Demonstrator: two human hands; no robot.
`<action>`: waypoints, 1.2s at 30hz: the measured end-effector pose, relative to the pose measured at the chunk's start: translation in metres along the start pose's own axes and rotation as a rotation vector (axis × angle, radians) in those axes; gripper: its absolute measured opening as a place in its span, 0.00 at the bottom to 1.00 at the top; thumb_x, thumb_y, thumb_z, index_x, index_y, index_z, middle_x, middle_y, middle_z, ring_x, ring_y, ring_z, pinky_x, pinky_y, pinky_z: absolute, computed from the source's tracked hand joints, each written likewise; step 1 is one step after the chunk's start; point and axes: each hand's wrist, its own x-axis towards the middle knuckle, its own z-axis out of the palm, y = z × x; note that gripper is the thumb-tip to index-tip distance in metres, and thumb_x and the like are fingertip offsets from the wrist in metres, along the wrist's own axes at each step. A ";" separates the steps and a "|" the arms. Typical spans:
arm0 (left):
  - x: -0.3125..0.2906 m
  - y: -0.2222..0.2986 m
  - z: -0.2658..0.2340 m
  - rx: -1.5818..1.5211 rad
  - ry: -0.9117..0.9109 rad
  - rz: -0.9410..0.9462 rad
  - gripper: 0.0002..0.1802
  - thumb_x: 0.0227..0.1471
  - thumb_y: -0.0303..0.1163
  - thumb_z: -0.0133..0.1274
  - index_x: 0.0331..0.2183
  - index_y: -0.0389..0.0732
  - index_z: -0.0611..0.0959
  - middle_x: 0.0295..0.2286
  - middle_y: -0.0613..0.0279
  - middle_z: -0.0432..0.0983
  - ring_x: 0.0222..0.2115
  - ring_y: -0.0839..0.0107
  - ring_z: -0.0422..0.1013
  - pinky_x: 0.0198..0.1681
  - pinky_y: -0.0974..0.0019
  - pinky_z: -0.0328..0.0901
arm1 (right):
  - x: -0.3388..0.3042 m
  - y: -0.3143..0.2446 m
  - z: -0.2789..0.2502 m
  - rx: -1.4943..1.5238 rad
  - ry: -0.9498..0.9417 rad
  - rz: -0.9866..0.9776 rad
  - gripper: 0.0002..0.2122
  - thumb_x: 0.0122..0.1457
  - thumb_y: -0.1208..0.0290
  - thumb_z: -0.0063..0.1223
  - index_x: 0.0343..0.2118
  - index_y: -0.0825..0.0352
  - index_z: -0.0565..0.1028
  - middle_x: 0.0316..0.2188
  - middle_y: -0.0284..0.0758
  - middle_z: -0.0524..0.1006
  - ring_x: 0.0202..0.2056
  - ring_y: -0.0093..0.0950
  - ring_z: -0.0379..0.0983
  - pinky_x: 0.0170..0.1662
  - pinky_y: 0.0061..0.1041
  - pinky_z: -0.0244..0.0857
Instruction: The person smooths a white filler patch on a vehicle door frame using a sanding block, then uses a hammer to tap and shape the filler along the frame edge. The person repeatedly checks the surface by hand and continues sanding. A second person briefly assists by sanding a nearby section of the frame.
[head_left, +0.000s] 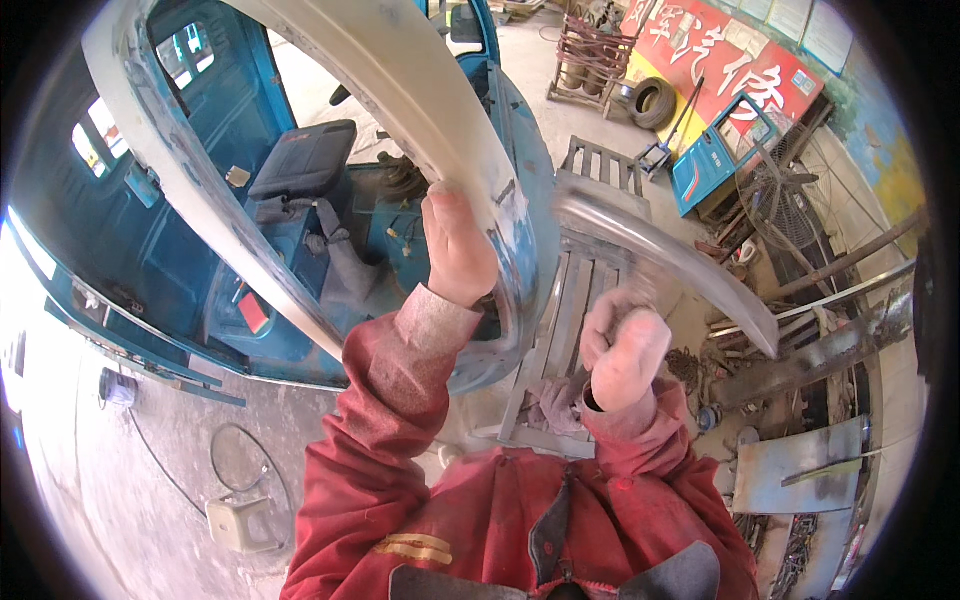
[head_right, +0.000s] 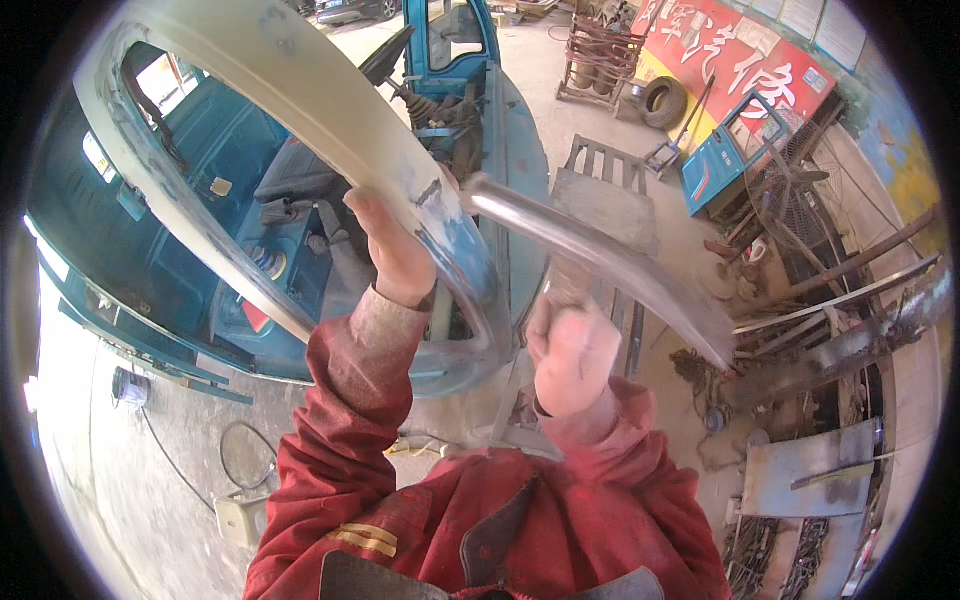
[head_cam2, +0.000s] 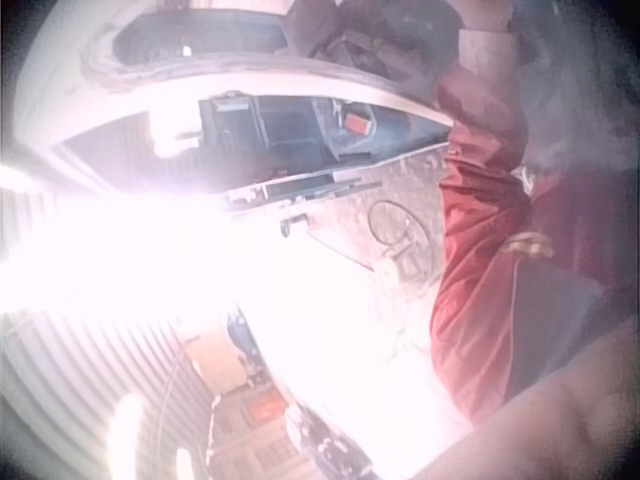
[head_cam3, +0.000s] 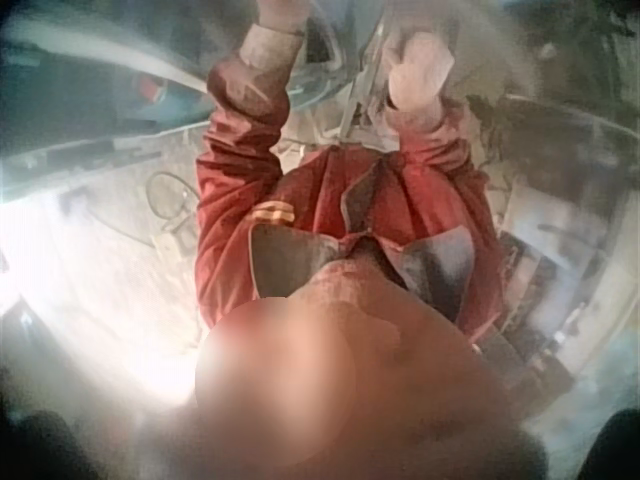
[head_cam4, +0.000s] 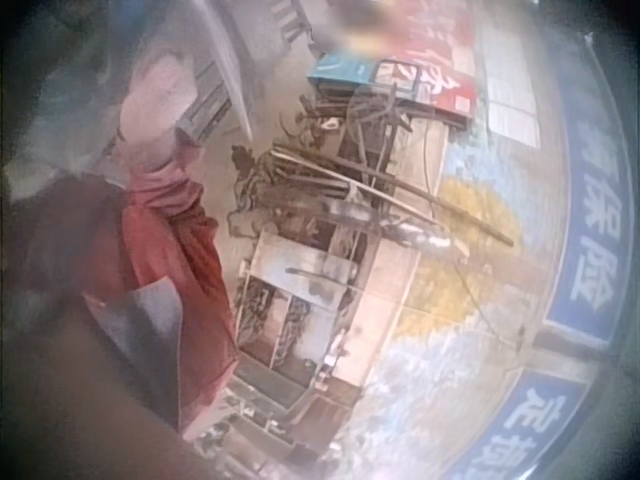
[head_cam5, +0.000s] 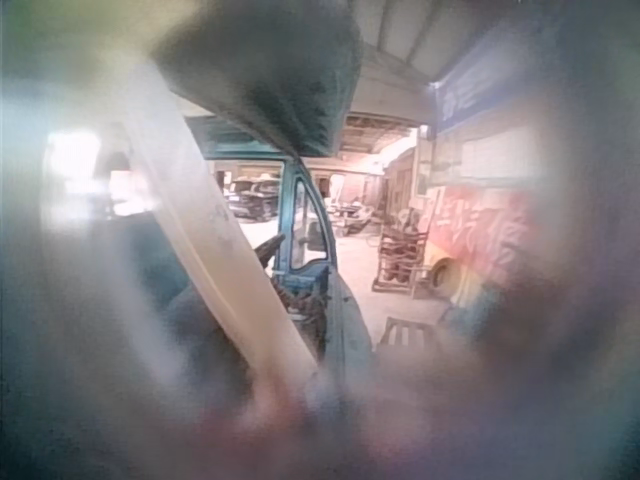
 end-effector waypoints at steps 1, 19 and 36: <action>0.001 -0.002 -0.001 -0.086 -0.023 -0.032 0.45 0.67 0.64 0.28 0.43 0.28 0.79 0.35 0.57 0.79 0.34 0.69 0.75 0.37 0.64 0.69 | 0.000 -0.001 0.000 0.124 0.041 -0.056 0.30 0.70 0.41 0.38 0.26 0.68 0.66 0.15 0.26 0.63 0.18 0.17 0.58 0.22 0.18 0.51; -0.002 0.012 0.003 0.272 0.001 0.019 0.51 0.58 0.78 0.28 0.49 0.37 0.74 0.33 0.59 0.76 0.32 0.67 0.73 0.35 0.65 0.68 | 0.008 0.006 -0.009 -0.160 -0.016 0.030 0.34 0.67 0.34 0.35 0.22 0.66 0.65 0.14 0.27 0.64 0.15 0.17 0.57 0.19 0.21 0.46; -0.002 0.055 0.038 0.953 0.264 0.315 0.30 0.51 0.24 0.61 0.55 0.33 0.70 0.41 0.58 0.77 0.41 0.71 0.75 0.44 0.67 0.71 | 0.047 0.018 -0.065 0.099 -0.147 0.016 0.23 0.72 0.52 0.39 0.45 0.74 0.72 0.21 0.25 0.67 0.20 0.13 0.58 0.23 0.16 0.50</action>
